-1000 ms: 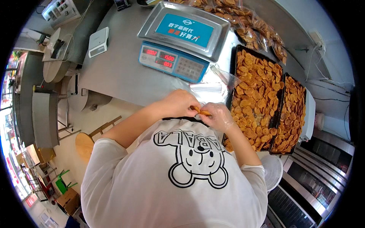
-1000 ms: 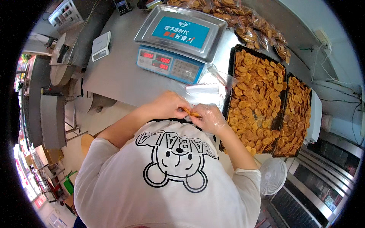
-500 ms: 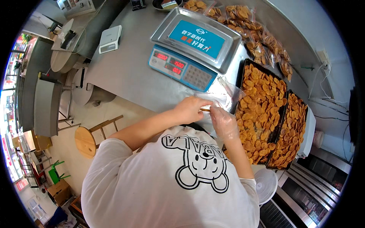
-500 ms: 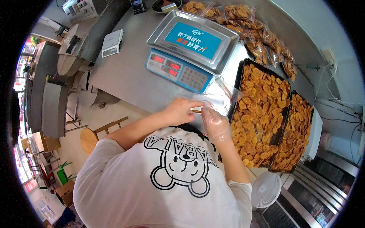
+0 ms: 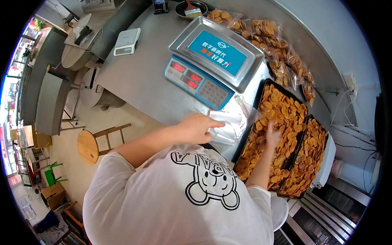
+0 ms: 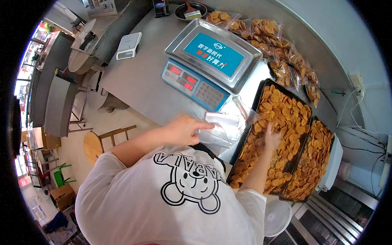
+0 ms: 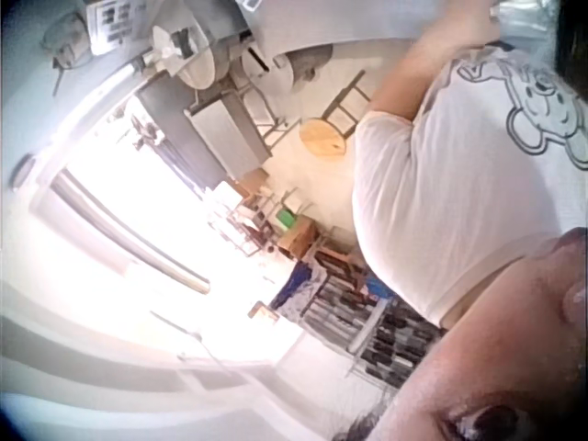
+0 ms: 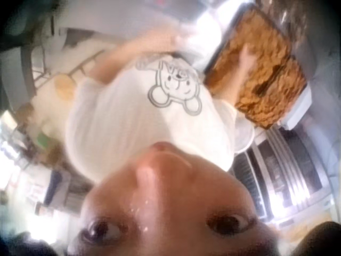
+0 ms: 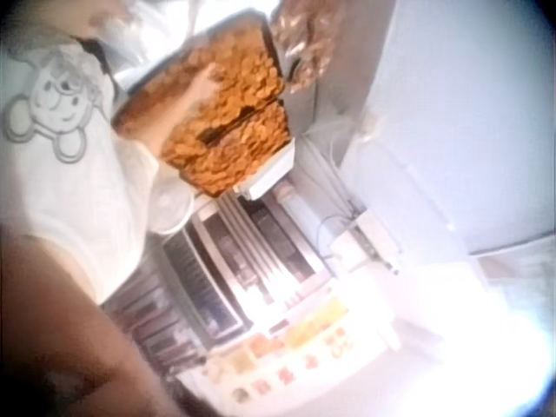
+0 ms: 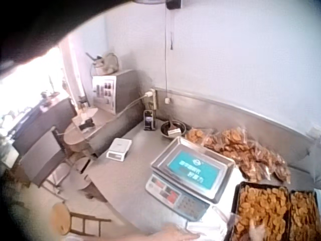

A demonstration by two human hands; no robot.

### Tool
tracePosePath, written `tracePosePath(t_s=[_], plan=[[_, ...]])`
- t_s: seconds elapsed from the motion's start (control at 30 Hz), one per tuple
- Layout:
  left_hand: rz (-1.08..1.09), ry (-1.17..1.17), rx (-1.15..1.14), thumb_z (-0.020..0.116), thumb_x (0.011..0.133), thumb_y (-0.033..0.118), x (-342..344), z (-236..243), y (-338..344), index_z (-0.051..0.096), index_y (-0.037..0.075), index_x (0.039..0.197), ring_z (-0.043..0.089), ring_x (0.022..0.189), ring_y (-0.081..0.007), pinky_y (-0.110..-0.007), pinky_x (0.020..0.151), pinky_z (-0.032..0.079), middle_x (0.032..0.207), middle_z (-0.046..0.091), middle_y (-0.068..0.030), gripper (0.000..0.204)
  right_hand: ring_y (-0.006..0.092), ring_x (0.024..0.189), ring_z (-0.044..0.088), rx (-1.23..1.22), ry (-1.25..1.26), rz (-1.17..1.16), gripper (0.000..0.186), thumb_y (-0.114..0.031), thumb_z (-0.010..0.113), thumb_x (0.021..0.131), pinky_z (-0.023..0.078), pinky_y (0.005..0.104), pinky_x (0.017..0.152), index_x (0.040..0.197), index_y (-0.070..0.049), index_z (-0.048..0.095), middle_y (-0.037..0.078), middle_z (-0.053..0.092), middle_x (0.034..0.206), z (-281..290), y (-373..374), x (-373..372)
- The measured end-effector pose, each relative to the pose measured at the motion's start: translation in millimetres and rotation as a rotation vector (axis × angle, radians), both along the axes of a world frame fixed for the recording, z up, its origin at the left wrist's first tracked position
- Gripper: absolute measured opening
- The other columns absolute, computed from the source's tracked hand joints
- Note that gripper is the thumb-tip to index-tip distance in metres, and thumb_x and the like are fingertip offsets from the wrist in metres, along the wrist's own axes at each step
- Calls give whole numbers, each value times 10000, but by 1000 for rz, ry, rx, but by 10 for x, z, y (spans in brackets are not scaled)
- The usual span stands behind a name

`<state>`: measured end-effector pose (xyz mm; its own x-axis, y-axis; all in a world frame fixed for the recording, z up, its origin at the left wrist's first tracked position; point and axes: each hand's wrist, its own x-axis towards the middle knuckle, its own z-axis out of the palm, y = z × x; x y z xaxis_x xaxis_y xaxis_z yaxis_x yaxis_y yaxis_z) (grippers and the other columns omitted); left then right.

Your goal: The person puts snacks from a tray into a plastic bag by hand, weighs the bag on a digital scale, and adds more snacks into the bag to reach a weight.

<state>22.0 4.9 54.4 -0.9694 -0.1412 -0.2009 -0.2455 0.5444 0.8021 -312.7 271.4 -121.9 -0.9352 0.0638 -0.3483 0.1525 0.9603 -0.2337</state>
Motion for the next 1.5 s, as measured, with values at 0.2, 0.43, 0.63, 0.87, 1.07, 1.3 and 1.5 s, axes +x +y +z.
tracePosePath(t_s=[0.2,0.43,0.63,0.87,1.07,1.3,1.5], plan=[[27,-21,-5,600,771,98,-2,-84,121,672,162,1316,671,863,-361,-470,811,530,944,708,-191,554,464,1385,415,79,59,-14,1175,-799,683,726,469,543,1055,1602,-143,254,285,294,1560,431,-900,341],[44,19,-88,592,823,140,22,-349,150,680,205,1297,670,849,-352,-483,814,511,970,726,-161,486,448,1294,516,74,158,67,1076,-718,776,689,486,537,1026,1501,-109,418,276,422,1458,478,-879,307],[23,8,-143,597,824,106,-77,-160,179,729,152,1191,695,902,-329,-473,787,543,991,742,-129,393,436,1265,546,90,58,69,967,-647,793,718,519,512,987,1442,-86,484,276,438,1439,533,-1004,197],[105,118,-148,592,816,101,-32,-329,124,738,163,1171,699,853,-331,-475,748,552,950,742,-134,389,414,1219,577,109,244,260,746,-505,790,781,531,504,958,1342,-78,547,257,445,1438,592,-982,417],[123,159,-154,593,815,92,2,-359,49,735,163,1181,698,834,-333,-470,753,553,972,741,-140,399,371,1158,612,-135,277,176,781,-379,861,752,513,437,971,1350,-20,509,234,551,1328,284,-638,223],[95,169,-171,604,820,88,-23,-373,81,725,146,1195,709,866,-313,-442,775,564,1068,745,-125,399,307,1024,658,-658,7,5,751,-192,840,821,528,384,826,1421,-8,426,235,599,1323,165,-408,129],[89,170,-176,602,817,70,-13,-392,81,700,133,1235,706,900,-325,-446,785,562,1133,735,-118,433,120,504,474,-890,-108,-371,732,-141,797,870,352,282,416,1502,-120,428,118,617,1379,428,-39,207]])
